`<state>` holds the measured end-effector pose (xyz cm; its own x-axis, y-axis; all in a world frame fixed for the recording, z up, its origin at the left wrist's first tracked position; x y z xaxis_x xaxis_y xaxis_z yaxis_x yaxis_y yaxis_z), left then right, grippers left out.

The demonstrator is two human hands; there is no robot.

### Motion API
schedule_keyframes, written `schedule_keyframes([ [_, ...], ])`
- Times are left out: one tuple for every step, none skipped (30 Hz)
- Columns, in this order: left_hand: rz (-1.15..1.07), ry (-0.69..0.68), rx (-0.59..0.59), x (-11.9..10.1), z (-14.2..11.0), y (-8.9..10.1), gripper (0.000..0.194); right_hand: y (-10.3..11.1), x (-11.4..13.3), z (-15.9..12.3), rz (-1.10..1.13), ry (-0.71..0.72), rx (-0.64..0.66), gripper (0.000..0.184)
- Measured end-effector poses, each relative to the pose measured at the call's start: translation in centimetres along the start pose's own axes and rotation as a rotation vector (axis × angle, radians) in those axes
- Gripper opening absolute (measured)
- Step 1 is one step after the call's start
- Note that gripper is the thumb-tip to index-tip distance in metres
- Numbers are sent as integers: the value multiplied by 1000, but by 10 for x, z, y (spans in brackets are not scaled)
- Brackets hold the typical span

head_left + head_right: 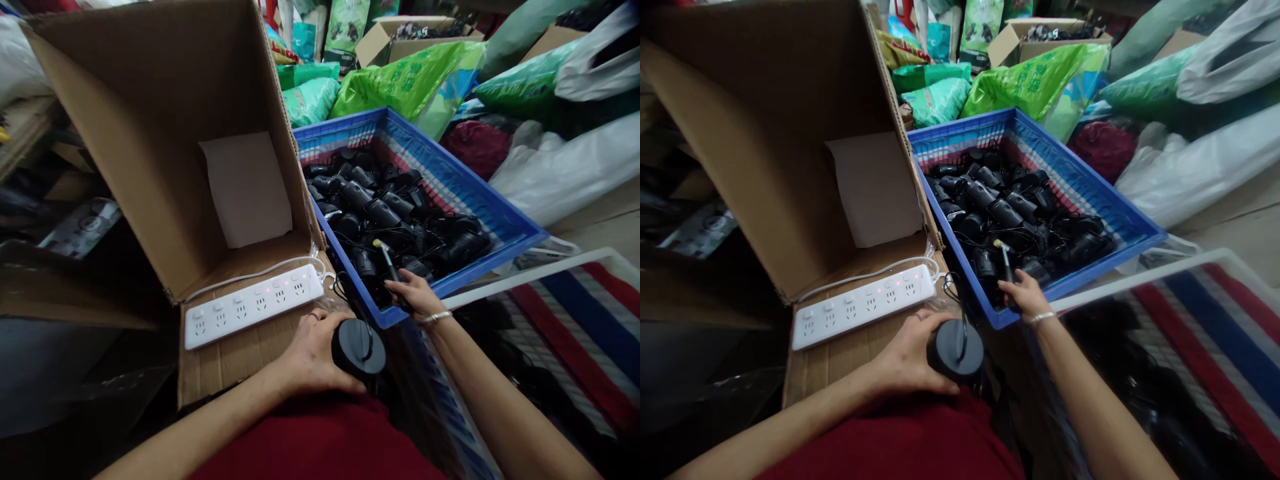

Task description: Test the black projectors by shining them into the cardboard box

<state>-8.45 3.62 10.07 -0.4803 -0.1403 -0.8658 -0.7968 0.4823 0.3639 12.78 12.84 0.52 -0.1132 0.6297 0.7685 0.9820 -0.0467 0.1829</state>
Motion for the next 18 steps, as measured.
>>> schedule_keyframes([
  [-4, -27, 11, -2, -2, 0, 88, 10, 5, -14, -16, 62, -8, 65],
  [-6, -53, 24, -5, -3, 0, 85, 21, 10, -29, -52, 134, -24, 68],
  [-5, -76, 38, -6, -5, 0, 83, 31, 15, -46, -97, 208, -43, 65],
  [-1, -98, 52, -8, -6, 1, 80, 40, 21, -64, -155, 293, -63, 60],
  [6, -118, 68, -10, -7, 1, 77, 47, 25, -80, -179, 345, -68, 56],
  [12, -134, 81, -10, -7, 2, 75, 52, 27, -96, -175, 377, -44, 54],
  [18, -144, 93, -11, -7, 2, 74, 55, 28, -110, -168, 391, -9, 52],
  [23, -148, 101, -10, -7, 3, 74, 56, 27, -122, -165, 388, 30, 50],
  [29, -149, 107, -10, -7, 3, 75, 57, 26, -132, -198, 387, 67, 47],
  [35, -150, 110, -9, -7, 3, 76, 57, 24, -141, -279, 390, 90, 44],
  [42, -153, 112, -8, -7, 2, 76, 57, 20, -149, -392, 394, 102, 41],
  [49, -162, 113, -7, -7, 2, 76, 56, 16, -156, -506, 397, 112, 39],
  [55, -173, 112, -7, -7, 1, 76, 54, 12, -161, -601, 407, 127, 38],
  [58, -186, 109, -6, -8, 1, 76, 52, 7, -166, -671, 420, 145, 38],
  [60, -198, 105, -6, -9, 1, 78, 50, 2, -171, -716, 437, 162, 38],
  [61, -209, 101, -6, -9, 1, 79, 48, -1, -175, -742, 459, 172, 40],
  [63, -214, 100, -6, -10, 1, 80, 46, -3, -179, -758, 485, 178, 41],
  [66, -211, 100, -5, -10, 1, 81, 43, -4, -182, -772, 512, 182, 43],
])
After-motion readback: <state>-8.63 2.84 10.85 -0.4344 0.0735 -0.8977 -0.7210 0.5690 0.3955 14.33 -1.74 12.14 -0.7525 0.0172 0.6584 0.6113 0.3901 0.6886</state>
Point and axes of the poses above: each hand's wrist, its own z-axis towards the middle knuckle, its own y-axis out of the back of the hand, x = y × z, the point moved 8 cm from there along z, towards the middle knuckle, and after that the axes turned 9 degrees about -z, right-handed, at the moved point
